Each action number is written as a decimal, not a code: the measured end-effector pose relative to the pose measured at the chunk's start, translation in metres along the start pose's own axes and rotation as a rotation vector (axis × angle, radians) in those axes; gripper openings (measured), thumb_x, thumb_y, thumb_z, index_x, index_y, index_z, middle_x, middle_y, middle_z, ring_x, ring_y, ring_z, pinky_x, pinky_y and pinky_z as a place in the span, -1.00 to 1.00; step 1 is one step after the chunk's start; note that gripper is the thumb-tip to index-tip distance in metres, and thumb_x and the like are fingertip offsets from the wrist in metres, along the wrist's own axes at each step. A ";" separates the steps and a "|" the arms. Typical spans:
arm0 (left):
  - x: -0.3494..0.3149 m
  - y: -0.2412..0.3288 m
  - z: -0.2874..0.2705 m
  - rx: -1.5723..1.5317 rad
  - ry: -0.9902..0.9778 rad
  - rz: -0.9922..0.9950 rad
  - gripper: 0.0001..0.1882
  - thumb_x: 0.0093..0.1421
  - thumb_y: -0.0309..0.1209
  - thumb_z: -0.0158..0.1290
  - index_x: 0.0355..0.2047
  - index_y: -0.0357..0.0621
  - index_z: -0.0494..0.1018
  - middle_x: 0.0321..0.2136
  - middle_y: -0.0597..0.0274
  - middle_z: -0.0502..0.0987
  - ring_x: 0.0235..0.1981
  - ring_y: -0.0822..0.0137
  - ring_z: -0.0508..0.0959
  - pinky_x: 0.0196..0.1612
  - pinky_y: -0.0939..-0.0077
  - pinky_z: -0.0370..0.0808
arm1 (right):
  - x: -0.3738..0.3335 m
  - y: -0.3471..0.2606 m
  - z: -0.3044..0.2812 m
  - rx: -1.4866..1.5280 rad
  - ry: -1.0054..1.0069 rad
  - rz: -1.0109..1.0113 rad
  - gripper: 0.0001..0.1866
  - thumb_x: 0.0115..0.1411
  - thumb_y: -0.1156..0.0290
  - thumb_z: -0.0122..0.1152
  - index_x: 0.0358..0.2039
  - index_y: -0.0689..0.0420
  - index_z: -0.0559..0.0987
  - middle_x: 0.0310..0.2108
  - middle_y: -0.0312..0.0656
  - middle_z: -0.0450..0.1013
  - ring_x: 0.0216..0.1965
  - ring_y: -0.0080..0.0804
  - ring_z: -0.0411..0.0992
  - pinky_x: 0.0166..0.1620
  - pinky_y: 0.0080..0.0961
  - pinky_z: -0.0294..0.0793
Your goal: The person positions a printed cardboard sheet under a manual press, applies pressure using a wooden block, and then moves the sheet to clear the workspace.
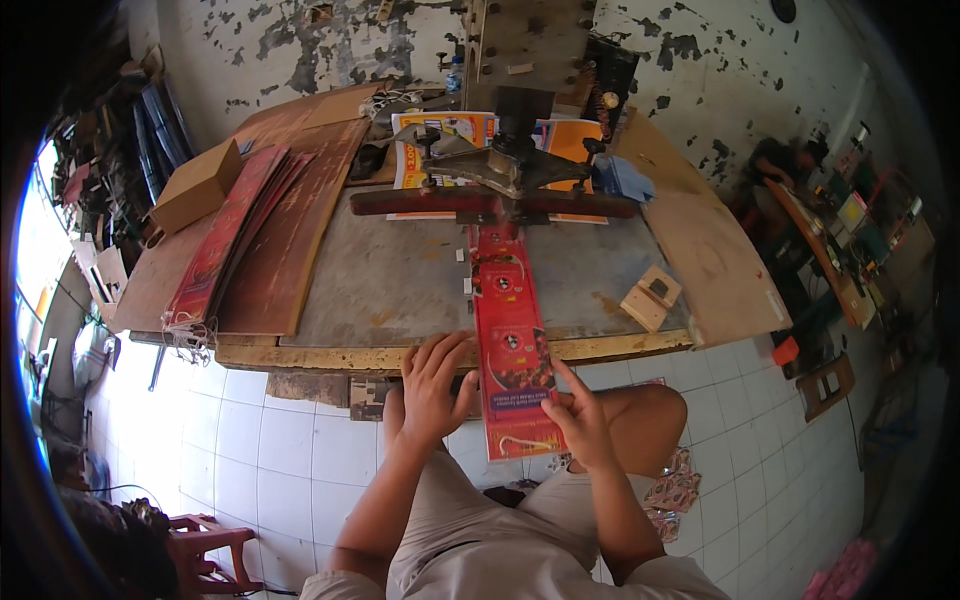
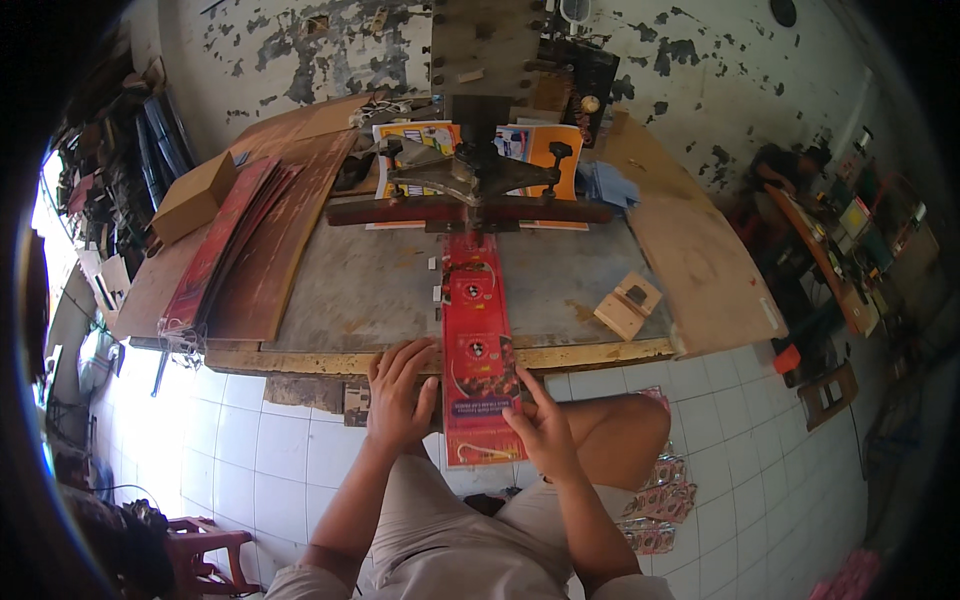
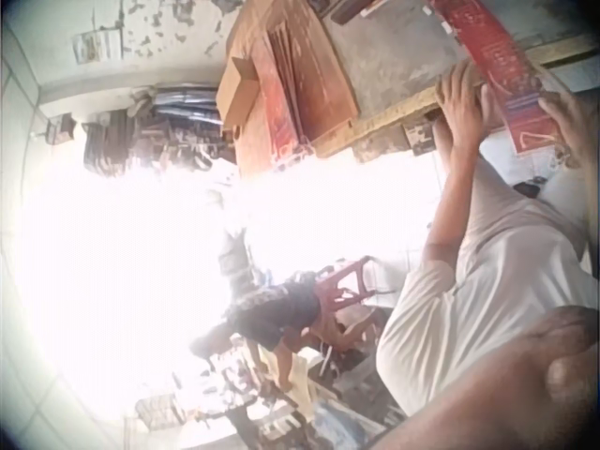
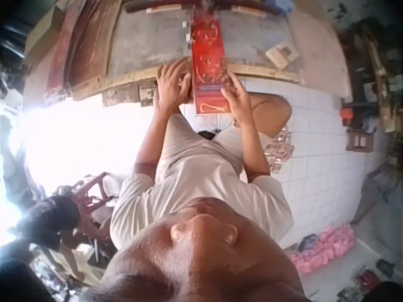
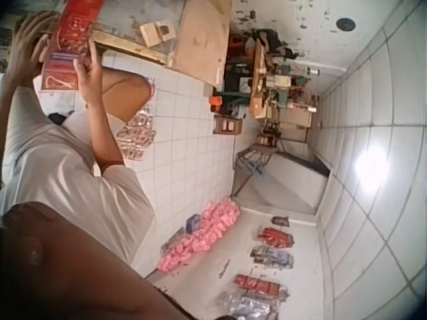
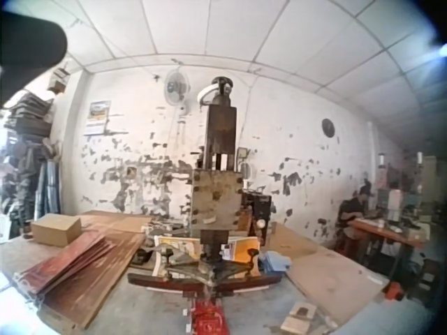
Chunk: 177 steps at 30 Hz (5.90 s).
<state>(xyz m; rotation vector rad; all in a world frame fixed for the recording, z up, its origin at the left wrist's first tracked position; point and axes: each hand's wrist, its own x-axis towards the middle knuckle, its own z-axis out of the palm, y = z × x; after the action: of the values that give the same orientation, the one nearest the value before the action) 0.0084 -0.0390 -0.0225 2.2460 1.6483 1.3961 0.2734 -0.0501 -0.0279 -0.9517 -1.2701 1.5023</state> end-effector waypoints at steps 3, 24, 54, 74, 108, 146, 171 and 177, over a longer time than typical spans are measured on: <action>0.019 -0.004 -0.004 -0.046 -0.092 0.044 -0.53 0.43 -0.22 0.12 0.26 -0.15 0.57 0.33 0.09 0.59 0.38 -0.04 0.49 0.47 -0.07 0.25 | 0.023 -0.002 0.000 -0.019 0.014 -0.001 -0.21 0.55 0.51 0.26 0.67 0.22 0.14 -0.09 -0.19 0.73 -0.11 -0.70 0.57 0.05 -0.64 0.53; 0.027 -0.005 0.006 0.153 -0.181 0.027 -0.38 0.30 -0.17 0.24 0.35 -0.01 0.55 0.47 0.29 0.50 0.48 0.01 0.42 0.55 -0.22 0.18 | 0.061 -0.035 -0.022 -0.973 0.276 -0.249 -0.47 0.45 0.14 0.46 0.33 0.07 0.64 -0.59 -0.27 0.50 -0.59 -0.45 0.43 -0.45 -0.37 0.42; 0.036 -0.002 0.009 0.217 -0.203 0.003 -0.45 0.39 -0.26 0.14 0.37 -0.08 0.53 0.45 0.26 0.51 0.46 0.06 0.43 0.51 -0.15 0.23 | 0.121 -0.029 -0.029 -1.263 -0.010 -0.550 -0.46 0.47 0.07 0.37 0.36 0.02 0.66 0.47 -0.31 0.49 0.53 -0.14 0.33 0.54 -0.01 0.19; 0.035 -0.003 0.010 0.197 -0.195 0.001 -0.40 0.34 -0.30 0.15 0.39 -0.05 0.54 0.46 0.30 0.52 0.47 0.04 0.42 0.53 -0.08 0.20 | 0.119 -0.028 -0.029 -1.259 0.002 -0.543 -0.46 0.49 0.06 0.34 0.37 0.01 0.65 0.48 -0.31 0.48 0.55 -0.15 0.32 0.56 0.01 0.18; 0.034 -0.004 0.011 0.219 -0.200 0.017 -0.40 0.37 -0.26 0.15 0.41 -0.01 0.54 0.48 0.36 0.50 0.47 0.06 0.41 0.52 -0.10 0.21 | 0.118 -0.027 -0.031 -1.258 -0.004 -0.513 -0.44 0.49 0.04 0.33 0.40 -0.03 0.63 0.51 -0.35 0.45 0.57 -0.21 0.30 0.59 0.00 0.17; 0.014 0.168 -0.105 -2.208 -0.154 0.254 -0.53 0.47 0.04 0.05 0.00 -0.13 0.58 0.01 -0.09 0.63 0.03 0.00 0.56 0.11 0.11 0.47 | 0.091 -0.033 -0.067 -1.249 0.399 -0.703 -0.57 0.45 0.29 0.43 0.29 0.03 0.66 0.36 -0.10 0.53 0.41 0.00 0.46 0.43 0.00 0.45; 0.013 0.016 -0.051 -0.220 0.060 0.037 -0.70 0.27 -0.24 0.29 -0.10 -0.15 0.61 -0.18 0.17 0.71 -0.16 0.08 0.61 0.09 0.10 0.41 | 0.082 -0.073 -0.105 -1.101 0.354 -0.577 -0.64 0.47 0.30 0.40 0.21 0.13 0.68 0.21 -0.04 0.59 0.27 -0.04 0.55 0.33 -0.13 0.49; -0.006 -0.037 0.000 0.113 0.140 -0.027 -0.68 0.34 -0.19 0.19 0.01 -0.05 0.61 0.09 0.15 0.68 0.15 0.00 0.57 0.29 0.04 0.31 | 0.151 -0.098 -0.207 -1.422 0.327 -0.525 -0.69 0.44 0.42 0.34 0.13 0.23 0.71 0.10 0.07 0.66 0.19 0.13 0.59 0.26 -0.13 0.56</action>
<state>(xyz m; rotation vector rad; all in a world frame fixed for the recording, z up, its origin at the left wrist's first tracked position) -0.0195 -0.0274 -0.0450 2.2201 1.8370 1.5231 0.4436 0.1556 0.0344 -1.4307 -2.0803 -0.1627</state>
